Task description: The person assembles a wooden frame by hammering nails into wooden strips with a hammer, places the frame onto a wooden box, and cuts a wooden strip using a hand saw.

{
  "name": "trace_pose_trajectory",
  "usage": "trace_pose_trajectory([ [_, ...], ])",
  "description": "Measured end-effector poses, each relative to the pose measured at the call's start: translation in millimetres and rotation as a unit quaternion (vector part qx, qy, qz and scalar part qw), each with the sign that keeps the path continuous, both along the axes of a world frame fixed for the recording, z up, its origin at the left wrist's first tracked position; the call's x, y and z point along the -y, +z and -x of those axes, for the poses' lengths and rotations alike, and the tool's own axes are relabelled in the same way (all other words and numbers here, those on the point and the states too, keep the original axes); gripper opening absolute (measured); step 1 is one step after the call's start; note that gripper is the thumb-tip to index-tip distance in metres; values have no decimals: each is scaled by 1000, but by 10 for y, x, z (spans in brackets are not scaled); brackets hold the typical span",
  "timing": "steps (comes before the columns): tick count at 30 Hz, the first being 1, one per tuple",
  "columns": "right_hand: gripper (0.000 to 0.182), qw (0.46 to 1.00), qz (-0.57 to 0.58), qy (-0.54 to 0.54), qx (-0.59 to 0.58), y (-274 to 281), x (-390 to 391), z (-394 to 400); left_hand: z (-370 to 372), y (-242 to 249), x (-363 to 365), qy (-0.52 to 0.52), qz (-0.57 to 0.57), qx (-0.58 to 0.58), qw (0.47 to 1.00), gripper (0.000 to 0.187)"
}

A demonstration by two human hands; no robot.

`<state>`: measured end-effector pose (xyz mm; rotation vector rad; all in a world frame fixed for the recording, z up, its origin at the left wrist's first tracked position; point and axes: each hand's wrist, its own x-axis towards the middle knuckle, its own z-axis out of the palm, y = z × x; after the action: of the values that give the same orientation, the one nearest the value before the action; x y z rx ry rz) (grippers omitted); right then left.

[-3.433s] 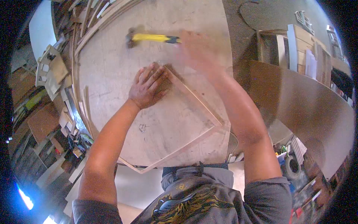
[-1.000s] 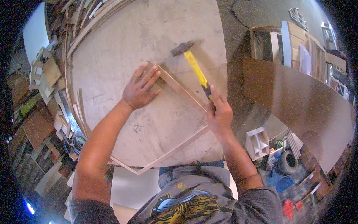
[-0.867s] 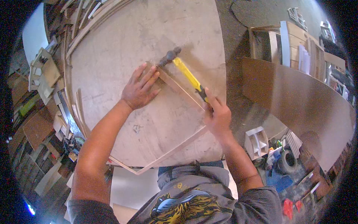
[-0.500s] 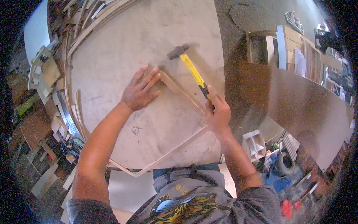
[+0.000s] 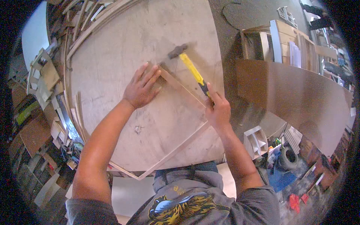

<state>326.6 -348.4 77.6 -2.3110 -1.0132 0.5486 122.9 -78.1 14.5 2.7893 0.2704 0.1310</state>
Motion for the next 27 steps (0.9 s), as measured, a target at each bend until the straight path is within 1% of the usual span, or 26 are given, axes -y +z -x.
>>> trace_pose_trajectory([
  [2,58,999,-43,-7,25,-41,-18,72,4,-8,1,2,2,2,1000,73],
  [5,60,999,23,27,9,10,39,56,2,-17,-3,3,3,-2,1000,71],
  [8,60,1000,14,-17,8,51,-69,20,2,-1,2,1,3,-3,1000,69],
  [11,56,998,-4,39,48,1,0,115,-2,-8,-7,0,0,5,1000,68],
  [14,55,998,44,28,28,80,-45,-68,9,-33,-2,-4,8,4,1000,67],
  [17,56,998,-32,-17,42,-47,-67,-62,13,-38,-12,-5,9,9,1000,66],
  [20,63,997,6,64,40,-42,64,-64,7,-48,-22,-5,8,15,1000,64],
  [23,63,999,5,21,42,14,-62,-234,15,-40,-10,-3,18,19,1000,64],
  [24,63,999,35,-23,5,62,-106,-222,13,-36,-16,-2,21,20,1000,64],
  [27,63,995,13,90,47,1,40,-202,15,-40,-24,-8,6,16,1000,64],
])
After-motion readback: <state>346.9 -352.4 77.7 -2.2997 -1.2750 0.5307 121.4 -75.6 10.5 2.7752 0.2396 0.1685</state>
